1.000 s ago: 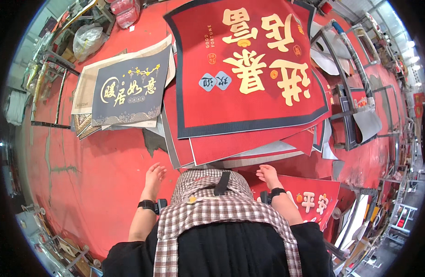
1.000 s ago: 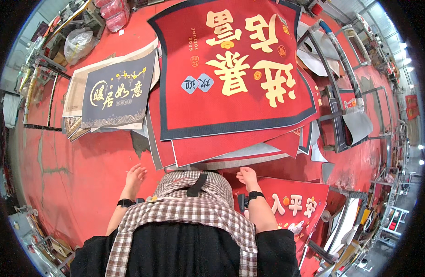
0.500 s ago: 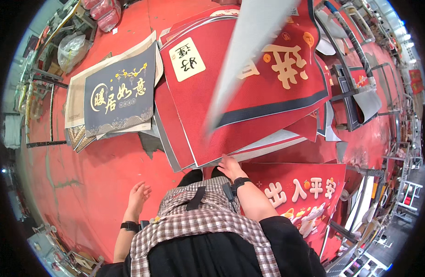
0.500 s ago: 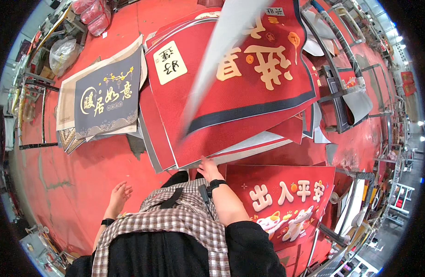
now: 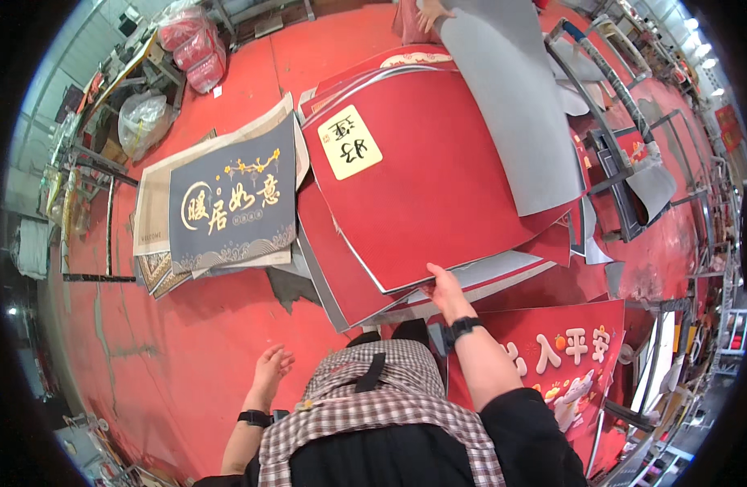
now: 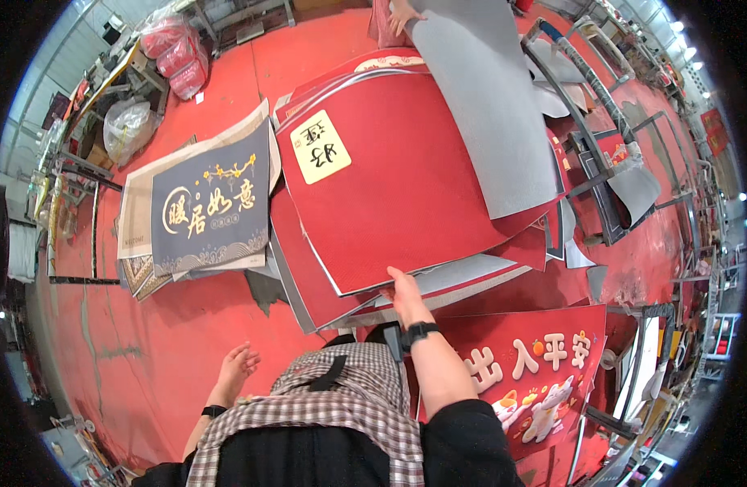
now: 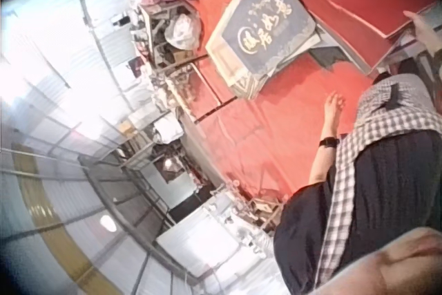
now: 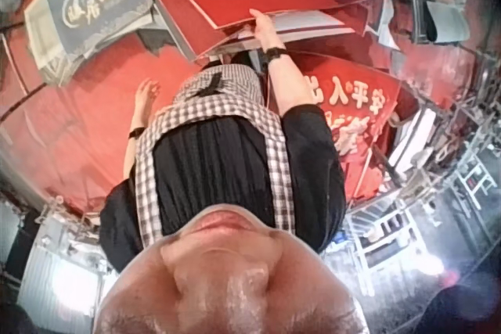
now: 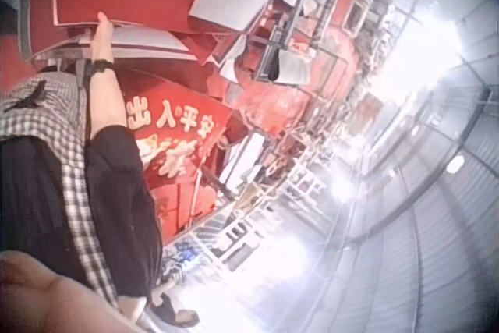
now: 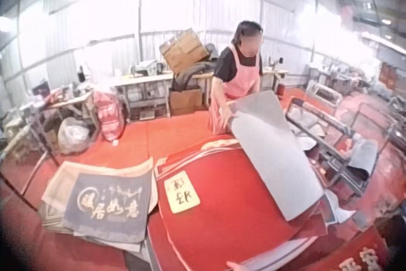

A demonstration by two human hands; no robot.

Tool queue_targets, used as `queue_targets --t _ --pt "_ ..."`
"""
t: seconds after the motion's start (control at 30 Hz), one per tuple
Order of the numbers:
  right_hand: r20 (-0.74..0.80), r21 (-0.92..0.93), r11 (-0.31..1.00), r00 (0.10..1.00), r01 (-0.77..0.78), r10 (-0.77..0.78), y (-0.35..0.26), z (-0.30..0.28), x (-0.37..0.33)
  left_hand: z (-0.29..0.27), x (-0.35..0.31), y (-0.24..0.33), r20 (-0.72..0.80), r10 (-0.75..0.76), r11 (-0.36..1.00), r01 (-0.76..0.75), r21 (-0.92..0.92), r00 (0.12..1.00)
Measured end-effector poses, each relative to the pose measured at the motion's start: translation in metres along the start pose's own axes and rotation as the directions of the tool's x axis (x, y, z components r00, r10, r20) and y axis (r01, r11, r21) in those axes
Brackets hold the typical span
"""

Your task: Sorting and stacking various printed floor mats in a warehouse environment.

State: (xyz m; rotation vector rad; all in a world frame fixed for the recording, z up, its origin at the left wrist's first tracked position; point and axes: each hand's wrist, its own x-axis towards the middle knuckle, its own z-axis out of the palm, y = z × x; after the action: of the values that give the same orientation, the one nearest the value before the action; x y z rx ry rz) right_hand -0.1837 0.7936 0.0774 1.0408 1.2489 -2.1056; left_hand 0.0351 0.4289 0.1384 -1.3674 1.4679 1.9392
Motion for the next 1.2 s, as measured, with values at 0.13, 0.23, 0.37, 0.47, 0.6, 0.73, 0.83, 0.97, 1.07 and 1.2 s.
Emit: queue_targets --t 0.13,0.23,0.37,0.47,0.6,0.73,0.83,0.97,1.07,1.2 --pt "0.141 0.209 0.97 0.978 0.123 -0.155 -0.035 -0.014 -0.067 0.026 0.029 0.026 0.163 0.054 0.986 -0.079 0.149 0.985" --pt "0.075 0.277 0.943 0.975 0.183 -0.211 -0.06 -0.044 -0.134 0.057 0.059 0.049 0.35 0.118 0.973 -0.18 0.148 0.929" --pt "-0.024 0.245 0.946 0.977 0.213 -0.213 -0.064 -0.083 -0.233 0.109 0.086 0.082 0.473 0.065 0.997 -0.076 0.005 0.879" --pt "-0.137 -0.008 0.983 0.974 0.182 -0.181 -0.029 -0.154 -0.268 0.144 0.099 0.113 0.359 0.011 0.938 0.115 -0.327 0.933" --pt "-0.197 -0.542 0.839 0.962 0.052 -0.188 -0.018 -0.205 -0.31 0.148 0.101 0.122 0.451 0.395 0.811 -0.073 -0.581 0.801" --pt "-0.315 -0.775 0.63 0.9 -0.059 -0.303 0.003 -0.243 -0.277 0.173 0.06 0.098 0.482 -0.024 0.994 0.073 -0.085 0.876" --pt "-0.092 -0.921 0.373 0.865 0.114 -0.493 0.051 -0.324 -0.21 0.176 0.099 0.059 0.411 -0.027 0.997 -0.006 0.079 0.911" --pt "-0.224 -0.785 0.594 0.815 0.173 -0.534 0.024 -0.303 -0.26 0.177 0.078 0.037 0.437 0.225 0.941 -0.31 0.133 0.871" --pt "-0.287 -0.851 0.493 0.626 0.182 -0.725 0.014 -0.371 -0.31 0.211 0.039 -0.009 0.471 0.26 0.899 -0.39 0.202 0.843" --pt "-0.508 -0.846 0.493 0.589 -0.204 -0.629 -0.026 -0.401 -0.437 0.269 -0.03 -0.092 0.682 0.311 0.503 -0.724 0.473 0.662"
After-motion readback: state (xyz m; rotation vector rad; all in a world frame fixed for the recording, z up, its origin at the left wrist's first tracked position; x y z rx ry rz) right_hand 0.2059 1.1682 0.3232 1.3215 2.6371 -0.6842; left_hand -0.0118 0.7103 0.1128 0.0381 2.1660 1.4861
